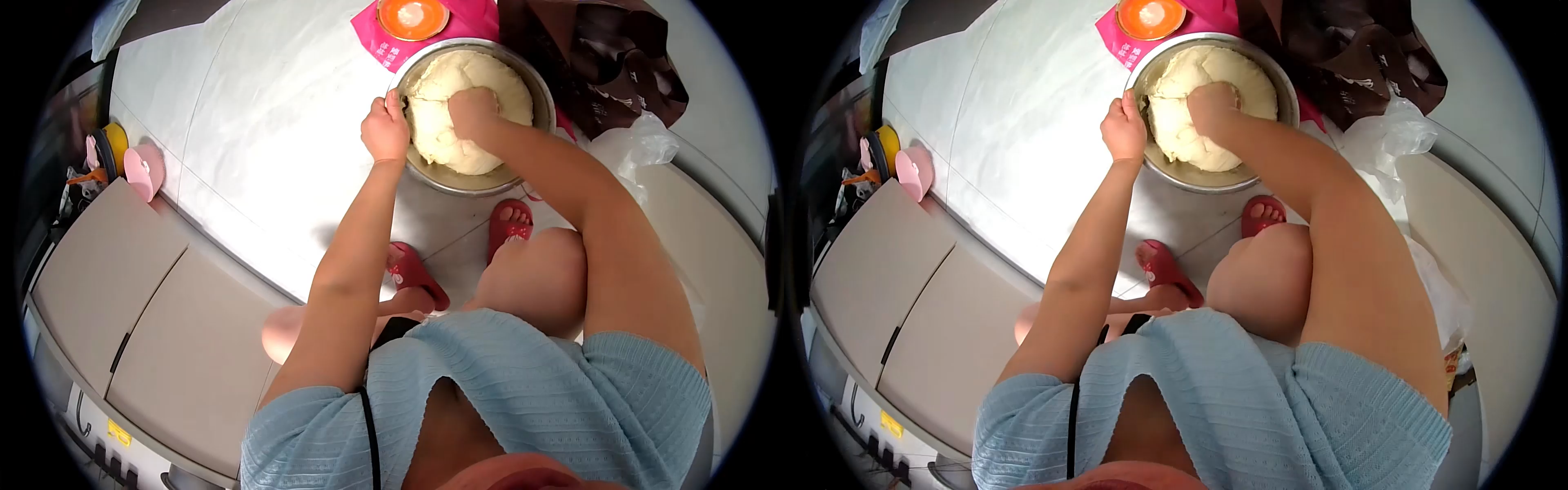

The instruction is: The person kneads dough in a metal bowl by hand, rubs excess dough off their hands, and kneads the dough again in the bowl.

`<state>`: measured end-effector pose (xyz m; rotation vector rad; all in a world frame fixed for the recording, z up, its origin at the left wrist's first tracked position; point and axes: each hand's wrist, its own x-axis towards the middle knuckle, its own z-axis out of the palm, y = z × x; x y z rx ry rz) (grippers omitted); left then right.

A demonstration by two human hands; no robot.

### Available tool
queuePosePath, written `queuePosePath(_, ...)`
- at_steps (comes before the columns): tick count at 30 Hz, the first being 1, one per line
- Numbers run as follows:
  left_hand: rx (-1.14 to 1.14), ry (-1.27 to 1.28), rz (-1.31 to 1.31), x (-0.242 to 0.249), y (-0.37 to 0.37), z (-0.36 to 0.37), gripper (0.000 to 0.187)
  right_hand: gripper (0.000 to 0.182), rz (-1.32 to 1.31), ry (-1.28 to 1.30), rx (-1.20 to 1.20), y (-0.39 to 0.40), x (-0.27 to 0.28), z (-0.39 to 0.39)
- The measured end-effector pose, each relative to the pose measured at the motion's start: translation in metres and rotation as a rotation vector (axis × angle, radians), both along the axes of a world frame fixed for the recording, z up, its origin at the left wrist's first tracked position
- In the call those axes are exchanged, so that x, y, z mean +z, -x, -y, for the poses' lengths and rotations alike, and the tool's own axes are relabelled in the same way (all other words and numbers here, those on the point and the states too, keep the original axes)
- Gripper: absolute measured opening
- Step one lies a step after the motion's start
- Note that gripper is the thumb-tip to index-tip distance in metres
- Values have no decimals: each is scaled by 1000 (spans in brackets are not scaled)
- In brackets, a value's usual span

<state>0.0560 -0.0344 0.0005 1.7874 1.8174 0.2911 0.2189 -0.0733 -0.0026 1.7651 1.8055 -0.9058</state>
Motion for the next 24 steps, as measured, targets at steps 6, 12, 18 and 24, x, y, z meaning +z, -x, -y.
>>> queuePosePath(6,12,-37,-18,3,-2,-2,46,28,-86,41,-32,-11,9,-2)
queuePosePath(12,17,-10,-6,4,2,5,48,83,-186,-252,-177,-28,63,75)
queuePosePath(18,-1,-48,2,1,0,2,48,88,-356,-524,165,1,49,51)
queuePosePath(24,-1,-57,39,2,-5,0,49,91,-428,-489,191,6,5,42)
